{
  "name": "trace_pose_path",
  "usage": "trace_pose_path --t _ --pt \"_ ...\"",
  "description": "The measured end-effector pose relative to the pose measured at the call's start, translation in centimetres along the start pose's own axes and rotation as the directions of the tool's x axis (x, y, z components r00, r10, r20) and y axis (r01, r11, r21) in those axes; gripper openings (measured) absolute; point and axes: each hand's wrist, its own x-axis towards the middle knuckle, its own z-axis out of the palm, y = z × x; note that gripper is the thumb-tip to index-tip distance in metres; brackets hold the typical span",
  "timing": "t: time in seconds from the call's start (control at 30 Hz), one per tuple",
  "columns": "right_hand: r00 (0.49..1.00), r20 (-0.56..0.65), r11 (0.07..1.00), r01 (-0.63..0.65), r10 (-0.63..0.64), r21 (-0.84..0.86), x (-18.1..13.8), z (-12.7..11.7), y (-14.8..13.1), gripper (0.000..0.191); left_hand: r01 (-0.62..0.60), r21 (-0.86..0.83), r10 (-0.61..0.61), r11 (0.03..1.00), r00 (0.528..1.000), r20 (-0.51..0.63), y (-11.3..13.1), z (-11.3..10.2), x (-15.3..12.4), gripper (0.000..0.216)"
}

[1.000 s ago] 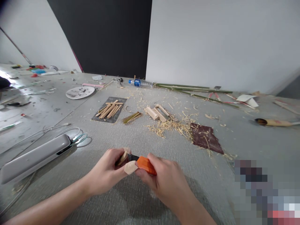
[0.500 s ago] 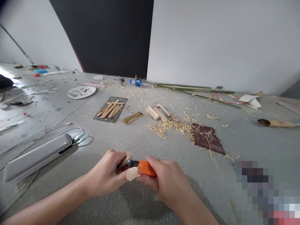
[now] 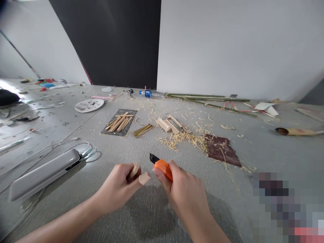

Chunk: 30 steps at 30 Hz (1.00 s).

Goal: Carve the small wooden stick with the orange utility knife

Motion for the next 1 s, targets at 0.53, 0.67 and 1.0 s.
trace_pose_path --t 0.53,0.67,1.0 --pt "0.997 -0.063 0.981 0.06 -0.049 0.185 0.4 0.8 0.2 0.042 0.0 0.153 0.0 0.988 1.0 0.004 -0.6 -0.4 0.8 0.041" --pt "0.996 -0.089 0.951 0.0 0.03 0.31 0.5 0.3 -0.1 0.035 0.014 0.169 -0.013 0.986 1.0 -0.007 -1.0 -0.3 1.0 0.04" --pt "0.947 0.29 0.56 -0.317 0.14 0.765 1.1 -1.0 1.3 0.042 0.007 0.172 -0.007 0.985 1.0 -0.004 -0.8 -0.4 1.1 0.036"
